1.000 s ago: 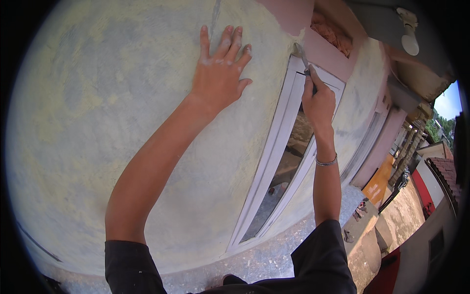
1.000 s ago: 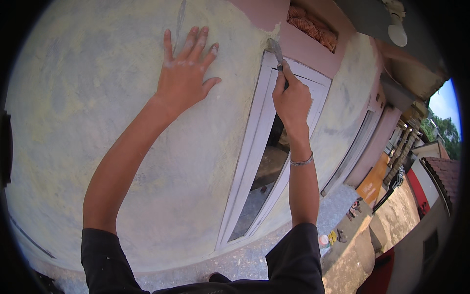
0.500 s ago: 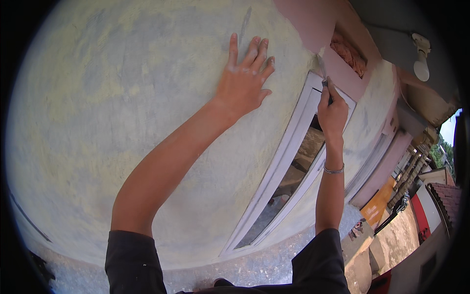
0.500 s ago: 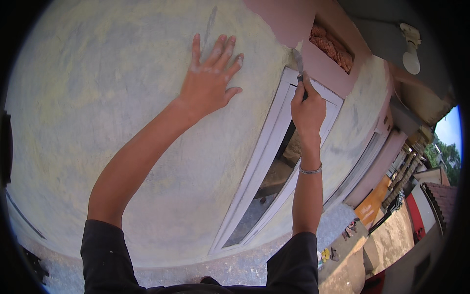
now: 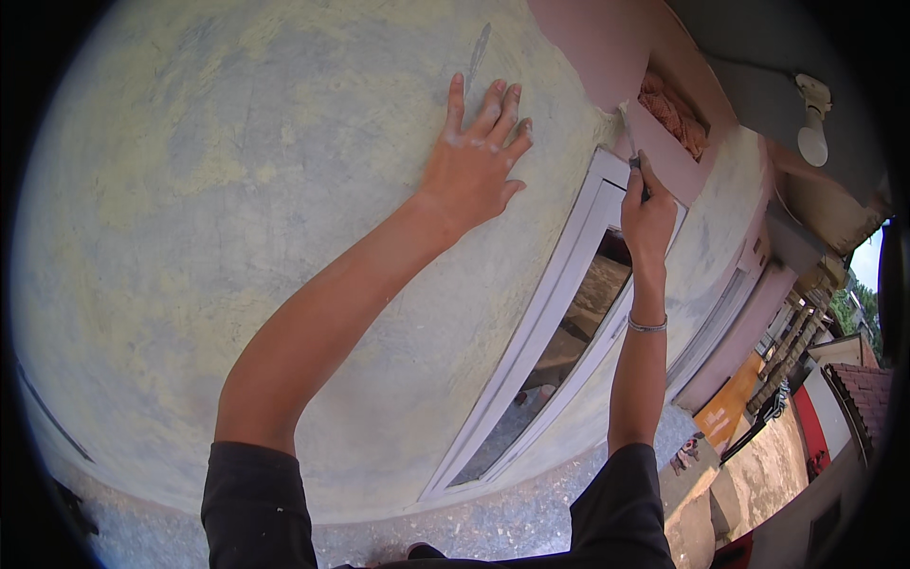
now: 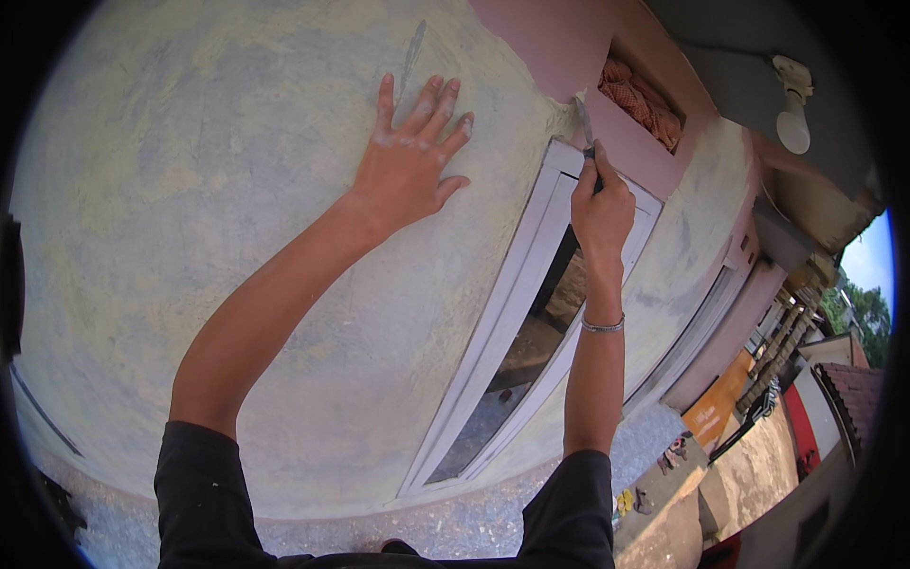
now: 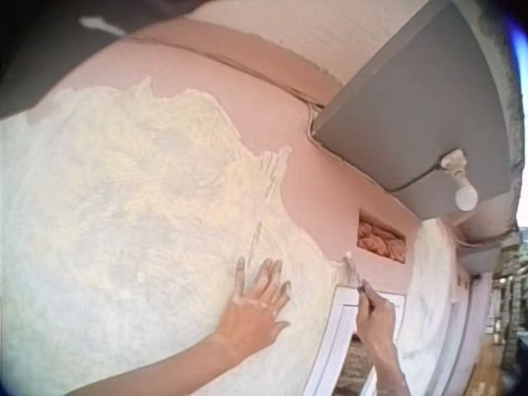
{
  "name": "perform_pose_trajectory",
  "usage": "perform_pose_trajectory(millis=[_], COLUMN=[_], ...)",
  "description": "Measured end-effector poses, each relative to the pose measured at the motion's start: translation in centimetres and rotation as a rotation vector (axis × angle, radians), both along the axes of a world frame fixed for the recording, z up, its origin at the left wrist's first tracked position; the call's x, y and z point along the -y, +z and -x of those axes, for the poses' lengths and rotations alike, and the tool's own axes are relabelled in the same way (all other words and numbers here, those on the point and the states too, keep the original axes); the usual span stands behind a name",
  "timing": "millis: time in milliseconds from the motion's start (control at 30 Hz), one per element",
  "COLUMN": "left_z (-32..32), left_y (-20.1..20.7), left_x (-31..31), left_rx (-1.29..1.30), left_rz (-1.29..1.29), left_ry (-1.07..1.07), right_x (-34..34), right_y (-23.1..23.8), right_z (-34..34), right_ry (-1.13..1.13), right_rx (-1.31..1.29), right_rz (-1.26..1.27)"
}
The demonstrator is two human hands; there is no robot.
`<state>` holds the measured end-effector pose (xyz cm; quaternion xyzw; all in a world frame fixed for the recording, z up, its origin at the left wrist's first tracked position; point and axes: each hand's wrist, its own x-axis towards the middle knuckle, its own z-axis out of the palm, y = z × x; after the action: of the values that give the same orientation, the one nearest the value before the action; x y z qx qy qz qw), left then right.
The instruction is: The person uses a putty knife to apply and smooth a light-colored plaster-like material onto an exterior wall around a white window frame. The person repeatedly spreads and levels the material along the top and side edges of the window, working in small sections.
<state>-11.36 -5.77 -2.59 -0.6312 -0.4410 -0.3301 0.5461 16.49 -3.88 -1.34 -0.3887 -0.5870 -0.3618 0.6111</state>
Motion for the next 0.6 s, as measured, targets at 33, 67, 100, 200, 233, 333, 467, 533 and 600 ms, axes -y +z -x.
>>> perform_pose_trajectory(millis=[33,67,100,200,233,333,467,533,600], left_z=[0.0,0.0,0.0,0.1,0.1,0.2,0.2,0.1,0.0], left_y=[0.0,0.0,0.0,0.1,0.1,0.1,0.1,0.1,0.0], left_x=[0.0,-0.1,-0.1,-0.1,-0.1,0.0,0.0,0.0,0.0], left_rx=[0.003,0.001,0.004,-0.009,-0.009,-0.006,-0.011,-0.006,-0.006], left_rz=[0.005,0.011,0.007,-0.002,0.002,0.000,0.009,0.005,0.012], left_ry=[-0.006,-0.006,-0.010,0.009,-0.004,0.002,-0.006,0.012,0.016], right_x=[-0.2,-0.4,-0.6,-1.2,-1.3,-1.1,-0.6,-0.4,-0.2], right_y=[-0.1,0.0,0.3,1.9,2.5,2.9,1.1,0.9,1.3], right_z=[-0.2,-0.3,-0.4,-0.8,-0.9,-1.2,-1.3,-1.2,-1.1], right_ry=[-0.031,-0.088,-0.059,-0.048,-0.026,0.008,-0.069,-0.078,-0.046], right_rx=[-0.039,-0.108,-0.037,-0.016,-0.035,-0.029,0.027,0.000,-0.015], right_rz=[0.099,0.227,0.101,0.004,-0.007,-0.017,0.020,0.053,0.030])
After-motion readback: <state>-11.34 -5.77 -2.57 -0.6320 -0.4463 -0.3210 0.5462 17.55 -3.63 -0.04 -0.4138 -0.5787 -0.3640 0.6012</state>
